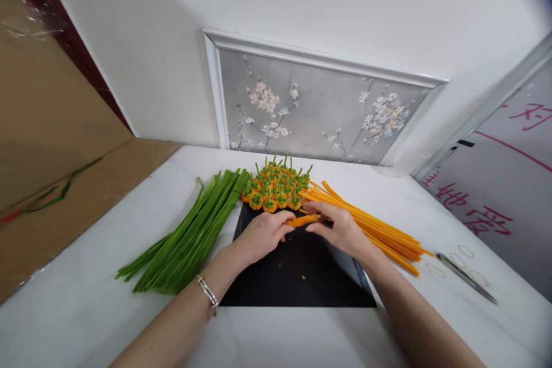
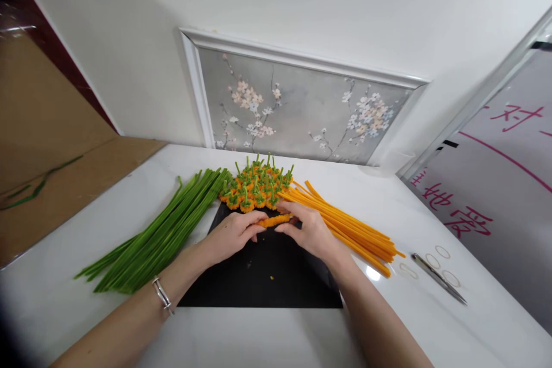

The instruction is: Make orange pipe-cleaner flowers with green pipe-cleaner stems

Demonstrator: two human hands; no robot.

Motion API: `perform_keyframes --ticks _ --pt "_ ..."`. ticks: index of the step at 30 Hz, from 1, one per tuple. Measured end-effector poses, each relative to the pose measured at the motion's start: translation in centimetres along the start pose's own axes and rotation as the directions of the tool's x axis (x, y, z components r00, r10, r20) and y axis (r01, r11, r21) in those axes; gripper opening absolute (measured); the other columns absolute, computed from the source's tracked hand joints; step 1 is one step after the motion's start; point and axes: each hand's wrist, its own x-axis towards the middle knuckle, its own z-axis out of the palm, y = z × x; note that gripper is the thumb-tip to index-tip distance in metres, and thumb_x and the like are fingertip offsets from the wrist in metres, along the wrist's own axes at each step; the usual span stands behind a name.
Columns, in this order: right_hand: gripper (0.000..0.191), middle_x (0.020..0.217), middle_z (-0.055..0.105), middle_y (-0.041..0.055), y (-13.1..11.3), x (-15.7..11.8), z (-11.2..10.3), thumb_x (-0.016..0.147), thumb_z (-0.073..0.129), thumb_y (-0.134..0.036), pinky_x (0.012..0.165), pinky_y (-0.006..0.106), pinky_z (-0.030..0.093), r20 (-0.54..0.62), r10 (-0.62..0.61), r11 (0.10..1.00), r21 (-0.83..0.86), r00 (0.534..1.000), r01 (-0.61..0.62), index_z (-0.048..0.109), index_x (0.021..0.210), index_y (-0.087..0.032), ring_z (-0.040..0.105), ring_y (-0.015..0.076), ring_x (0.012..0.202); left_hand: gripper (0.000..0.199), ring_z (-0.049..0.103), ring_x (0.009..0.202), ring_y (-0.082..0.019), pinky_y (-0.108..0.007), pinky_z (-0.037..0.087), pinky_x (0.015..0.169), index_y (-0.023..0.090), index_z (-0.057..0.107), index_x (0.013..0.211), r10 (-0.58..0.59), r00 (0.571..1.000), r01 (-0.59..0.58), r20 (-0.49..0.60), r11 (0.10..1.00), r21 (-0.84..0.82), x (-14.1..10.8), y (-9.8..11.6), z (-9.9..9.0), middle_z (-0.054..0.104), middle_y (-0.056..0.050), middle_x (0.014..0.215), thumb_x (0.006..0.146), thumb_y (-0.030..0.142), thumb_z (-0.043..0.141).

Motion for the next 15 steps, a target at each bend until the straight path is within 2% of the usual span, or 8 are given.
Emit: perform_keyframes --ticks 3,6,10,15 --pt "0.023 0.094 0.072 0.0054 0.7 0.1 -0.5 0.087 0.056 -0.032 0.069 0.034 0.058 -0.007 0.123 0.991 0.055 0.992 -0.122 0.067 0.106 -0.023 0.069 0.0195 0.076 0.026 0.066 0.067 -0.016 -0.024 0.046 0.069 0.021 0.063 0.109 -0.009 1.0 0.009 -0.009 0.999 0.034 0.1 -0.1 -0.2 0.068 0.0 0.07 0.091 0.024 0.044" --pt "0.018 0.071 0.068 0.0023 1.2 0.1 -0.2 0.087 0.055 -0.032 0.057 0.03 0.055 0.002 0.19 0.977 0.099 0.982 -0.189 0.069 0.089 -0.021 0.063 0.0159 0.057 0.027 0.067 0.072 -0.017 -0.026 0.047 0.071 0.02 0.061 0.11 0.025 1.0 -0.025 0.0 0.995 0.101 0.0 0.0 -0.1 0.07 -0.002 0.079 0.092 0.021 0.042" --pt "0.017 0.065 0.065 0.0012 1.3 -0.1 0.7 0.084 0.059 -0.035 0.054 0.028 0.052 -0.034 0.233 0.963 0.149 0.972 -0.226 0.067 0.083 -0.02 0.061 0.0155 0.054 0.026 0.068 0.087 -0.022 -0.03 0.048 0.075 0.021 0.055 0.116 0.066 0.997 -0.053 -0.051 0.973 0.227 -0.2 0.5 0.6 0.07 -0.007 0.101 0.091 0.025 0.048" --pt "0.018 0.06 0.063 -0.0005 0.8 -0.3 1.6 0.082 0.062 -0.037 0.051 0.025 0.049 -0.042 0.228 0.965 0.142 0.973 -0.22 0.065 0.081 -0.019 0.059 0.0141 0.051 0.027 0.069 0.08 -0.024 -0.029 0.047 0.066 0.019 0.051 0.115 0.002 0.999 0.013 -0.035 0.909 0.417 -0.4 0.7 1.5 0.07 -0.008 0.095 0.091 0.031 0.052"
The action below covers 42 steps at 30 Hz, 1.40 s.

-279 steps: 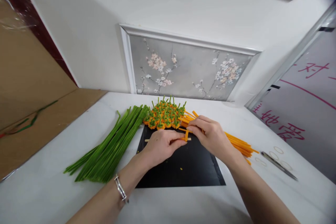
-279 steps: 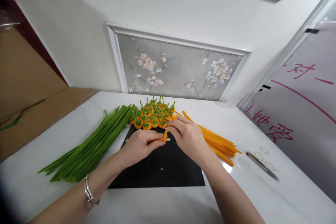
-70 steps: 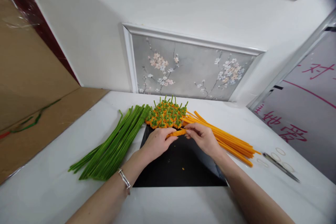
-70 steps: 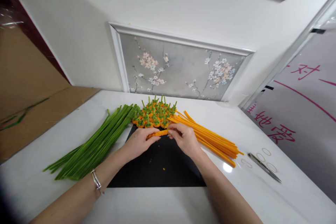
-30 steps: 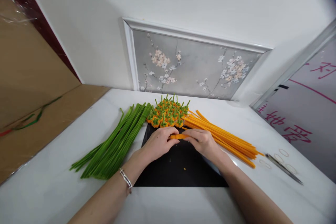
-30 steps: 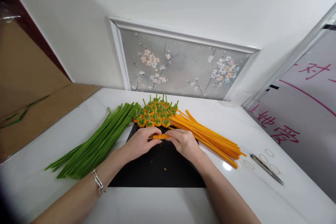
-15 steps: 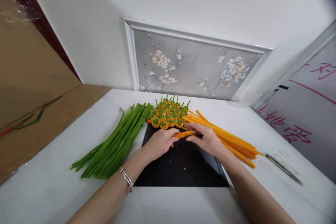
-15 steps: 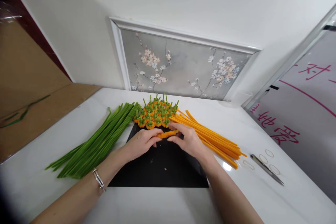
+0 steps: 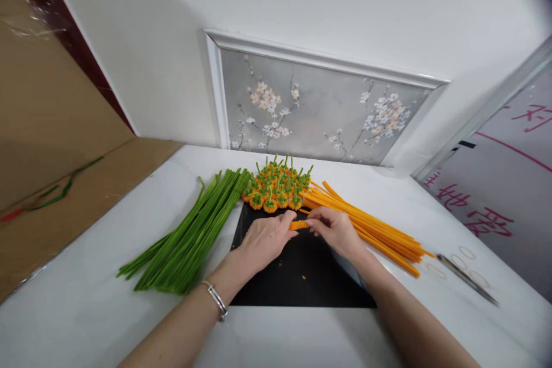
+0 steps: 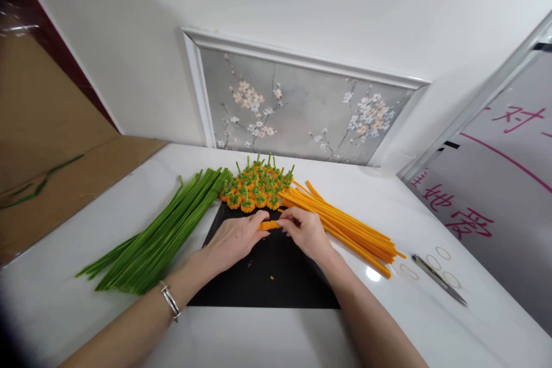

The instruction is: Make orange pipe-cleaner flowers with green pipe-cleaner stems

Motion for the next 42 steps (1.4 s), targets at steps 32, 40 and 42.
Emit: perform_keyframes --ticks 32,40,42 --pt "0.021 0.058 0.06 -0.0012 -0.3 0.0 0.0 0.084 0.059 -0.039 0.052 0.024 0.048 -0.026 0.042 0.999 0.03 0.999 -0.042 0.065 0.079 -0.02 0.059 0.0137 0.051 0.016 0.049 0.055 -0.01 -0.022 0.031 0.055 0.016 0.066 0.079 0.032 0.997 -0.055 -0.065 0.922 -0.382 0.4 -1.0 -0.2 0.06 0.002 0.064 0.084 0.021 0.051" --pt "0.018 0.058 0.061 -0.001 -0.7 0.0 0.2 0.084 0.059 -0.035 0.053 0.024 0.048 -0.028 0.042 0.999 0.01 0.999 -0.042 0.065 0.079 -0.019 0.059 0.0138 0.052 0.017 0.051 0.055 -0.011 -0.022 0.032 0.055 0.016 0.068 0.083 -0.027 0.997 0.0 -0.067 0.927 -0.374 0.3 -0.9 -0.1 0.064 0.001 0.067 0.082 0.016 0.051" --pt "0.019 0.058 0.061 -0.0009 -0.7 0.0 0.2 0.084 0.059 -0.036 0.052 0.025 0.048 -0.036 0.049 0.999 0.011 0.998 -0.048 0.065 0.079 -0.019 0.059 0.0138 0.051 0.017 0.053 0.057 -0.012 -0.022 0.032 0.056 0.016 0.067 0.083 -0.013 0.998 -0.012 -0.066 0.93 -0.368 0.3 -0.9 -0.2 0.065 0.0 0.069 0.084 0.016 0.05"
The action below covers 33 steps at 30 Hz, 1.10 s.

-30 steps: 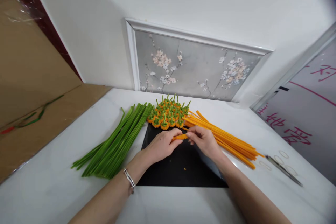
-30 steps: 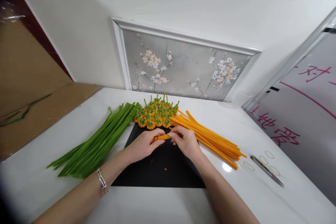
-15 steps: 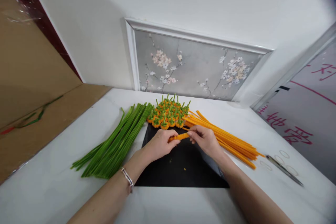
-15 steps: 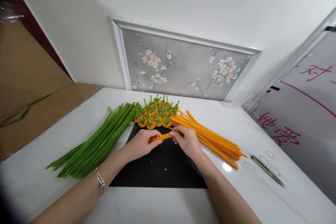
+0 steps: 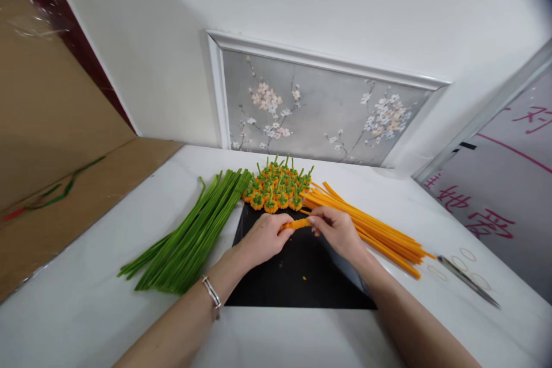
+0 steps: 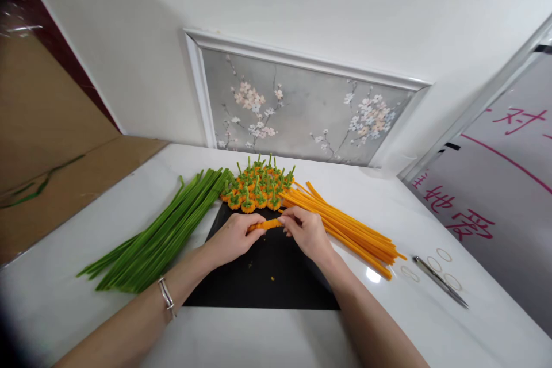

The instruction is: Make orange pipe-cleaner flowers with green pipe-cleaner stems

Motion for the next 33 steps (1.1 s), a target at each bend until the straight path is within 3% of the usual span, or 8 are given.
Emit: perform_keyframes --ticks 7,13,19,23,29,33 --pt "0.022 0.057 0.061 -0.0007 0.03 0.02 0.04 0.084 0.059 -0.039 0.052 0.025 0.048 -0.019 -0.004 1.0 0.015 1.0 0.005 0.065 0.08 -0.019 0.059 0.014 0.05 0.013 0.052 0.058 -0.012 -0.023 0.031 0.056 0.017 0.065 0.077 -0.011 0.999 0.012 -0.035 0.999 0.037 0.05 0.05 0.05 0.062 0.002 0.066 0.083 0.027 0.058" --pt "0.021 0.059 0.061 -0.0004 -0.32 -0.01 0.11 0.084 0.059 -0.039 0.052 0.025 0.048 0.001 -0.024 0.999 0.021 1.0 0.024 0.065 0.081 -0.019 0.059 0.0142 0.051 0.01 0.051 0.055 -0.011 -0.022 0.031 0.054 0.018 0.063 0.078 -0.06 0.995 0.063 -0.082 0.997 0.033 0.09 -0.15 0.3 0.061 0.003 0.065 0.083 0.024 0.057" --pt "0.025 0.058 0.061 -0.0002 0.06 0.07 0.03 0.086 0.056 -0.042 0.047 0.024 0.046 0.01 0.007 1.0 0.001 1.0 -0.007 0.063 0.077 -0.02 0.057 0.0137 0.048 0.023 0.058 0.062 -0.015 -0.025 0.036 0.059 0.016 0.061 0.076 0.077 0.997 -0.08 0.023 0.978 0.195 0.07 -0.16 0.2 0.062 -0.001 0.068 0.091 0.026 0.049" --pt "0.026 0.059 0.061 -0.0004 0.21 0.03 0.07 0.086 0.056 -0.044 0.047 0.024 0.046 0.015 0.015 1.0 0.014 1.0 -0.015 0.063 0.077 -0.019 0.056 0.0134 0.048 0.022 0.061 0.066 -0.018 -0.027 0.039 0.058 0.015 0.06 0.081 0.109 0.993 -0.114 0.035 0.944 0.311 -0.03 -0.49 0.59 0.063 -0.004 0.072 0.094 0.024 0.044" --pt "0.026 0.057 0.059 -0.0016 0.12 -0.02 0.04 0.086 0.057 -0.043 0.048 0.023 0.046 0.008 0.007 1.0 0.012 1.0 -0.007 0.063 0.079 -0.019 0.055 0.0122 0.048 0.02 0.061 0.067 -0.017 -0.027 0.042 0.06 0.017 0.059 0.083 0.167 0.986 -0.163 0.007 0.947 0.277 -0.15 -0.64 0.76 0.063 -0.003 0.076 0.094 0.019 0.042" --pt "0.028 0.062 0.061 -0.0002 0.16 0.17 -0.25 0.085 0.057 -0.046 0.05 0.024 0.047 0.04 0.013 0.993 0.115 0.999 -0.018 0.063 0.082 -0.019 0.056 0.0125 0.05 0.016 0.062 0.073 -0.017 -0.027 0.043 0.066 0.017 0.06 0.087 0.153 0.988 -0.144 -0.021 0.961 0.237 -0.13 -0.53 0.44 0.066 -0.004 0.082 0.093 0.019 0.045"
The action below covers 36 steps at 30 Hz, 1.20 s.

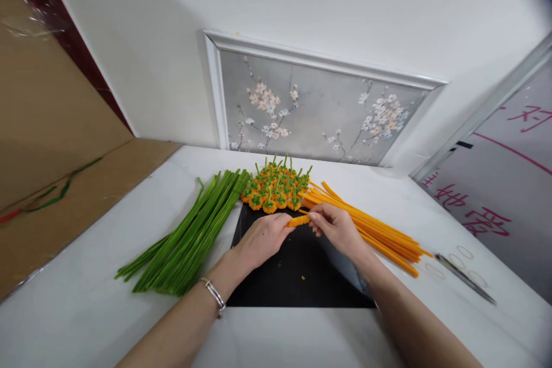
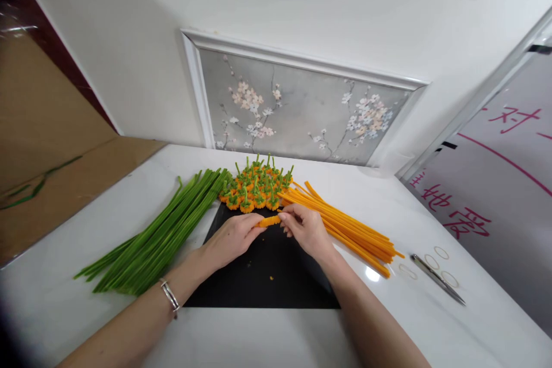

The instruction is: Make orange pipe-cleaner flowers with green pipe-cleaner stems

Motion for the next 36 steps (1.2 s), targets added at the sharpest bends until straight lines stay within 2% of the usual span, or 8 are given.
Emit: perform_keyframes --ticks 7,14,17,18,22,27,31,36 --pt "0.029 0.061 0.062 0.0 -0.1 0.1 -0.3 0.082 0.06 -0.048 0.054 0.027 0.049 0.004 0.006 1.0 -0.001 1.0 -0.006 0.064 0.081 -0.02 0.059 0.0146 0.053 0.01 0.062 0.07 -0.016 -0.026 0.042 0.065 0.017 0.062 0.088 -0.112 0.993 0.108 -0.032 0.988 -0.108 0.1 -0.3 -0.1 0.068 -0.002 0.078 0.086 0.026 0.058" --pt "0.026 0.063 0.062 -0.0001 0.1 -0.1 -0.1 0.083 0.062 -0.045 0.057 0.027 0.05 0.01 -0.019 0.999 0.048 1.0 0.019 0.064 0.083 -0.019 0.06 0.0143 0.056 0.009 0.064 0.077 -0.017 -0.027 0.044 0.071 0.018 0.061 0.084 -0.143 0.983 0.142 -0.118 0.99 -0.02 -0.1 -0.2 0.1 0.068 -0.002 0.081 0.082 0.013 0.055" --pt "0.025 0.064 0.063 0.0002 -0.1 -0.1 -0.1 0.082 0.063 -0.044 0.059 0.028 0.051 -0.002 -0.023 0.999 0.04 1.0 0.023 0.065 0.083 -0.019 0.061 0.0149 0.058 0.008 0.065 0.083 -0.019 -0.029 0.046 0.076 0.02 0.061 0.088 -0.166 0.978 0.165 -0.129 0.986 -0.017 0.0 -0.1 -0.1 0.07 -0.003 0.088 0.083 0.016 0.056" --pt "0.025 0.064 0.063 0.0004 -0.1 -0.1 -0.2 0.082 0.063 -0.044 0.059 0.028 0.051 -0.009 -0.025 0.999 0.027 1.0 0.025 0.065 0.083 -0.019 0.061 0.0152 0.059 0.009 0.066 0.086 -0.02 -0.029 0.046 0.078 0.02 0.061 0.091 -0.18 0.976 0.176 -0.122 0.984 -0.038 0.1 0.0 -0.2 0.07 -0.003 0.092 0.083 0.019 0.059" --pt "0.028 0.065 0.064 0.0014 -0.5 -0.1 -0.5 0.081 0.063 -0.047 0.061 0.03 0.052 -0.06 -0.034 0.999 0.006 0.998 0.034 0.064 0.081 -0.02 0.062 0.0166 0.06 0.038 0.067 0.093 -0.023 -0.032 0.049 0.079 0.022 0.055 0.109 -0.256 0.964 0.245 -0.075 0.961 -0.128 0.3 0.2 -0.8 0.072 -0.004 0.102 0.076 0.034 0.07" --pt "0.027 0.066 0.064 0.0014 -0.7 -0.2 -0.5 0.081 0.062 -0.047 0.061 0.031 0.052 -0.058 -0.049 0.998 0.027 0.997 0.05 0.063 0.08 -0.02 0.062 0.0165 0.059 0.013 0.068 0.085 -0.021 -0.029 0.047 0.075 0.021 0.063 0.095 -0.182 0.981 0.177 -0.066 0.981 -0.079 0.2 0.3 -0.8 0.073 -0.003 0.092 0.085 0.028 0.059" --pt "0.026 0.067 0.064 0.0012 -1.1 -0.3 -0.3 0.081 0.063 -0.046 0.061 0.03 0.053 -0.053 -0.057 0.997 0.039 0.997 0.06 0.063 0.081 -0.019 0.063 0.016 0.06 0.009 0.066 0.078 -0.017 -0.024 0.044 0.07 0.021 0.065 0.09 -0.203 0.973 0.188 -0.113 0.973 -0.133 0.2 0.4 -0.8 0.072 -0.001 0.085 0.084 0.024 0.059" --pt "0.025 0.067 0.065 0.0017 -1.2 -0.4 -0.3 0.082 0.062 -0.044 0.06 0.03 0.052 -0.041 -0.071 0.997 0.028 0.997 0.072 0.063 0.081 -0.019 0.063 0.0159 0.06 0.007 0.06 0.065 -0.013 -0.021 0.039 0.061 0.021 0.066 0.085 -0.232 0.966 0.208 -0.114 0.96 -0.189 0.3 0.5 -0.9 0.068 0.003 0.074 0.081 0.024 0.061"
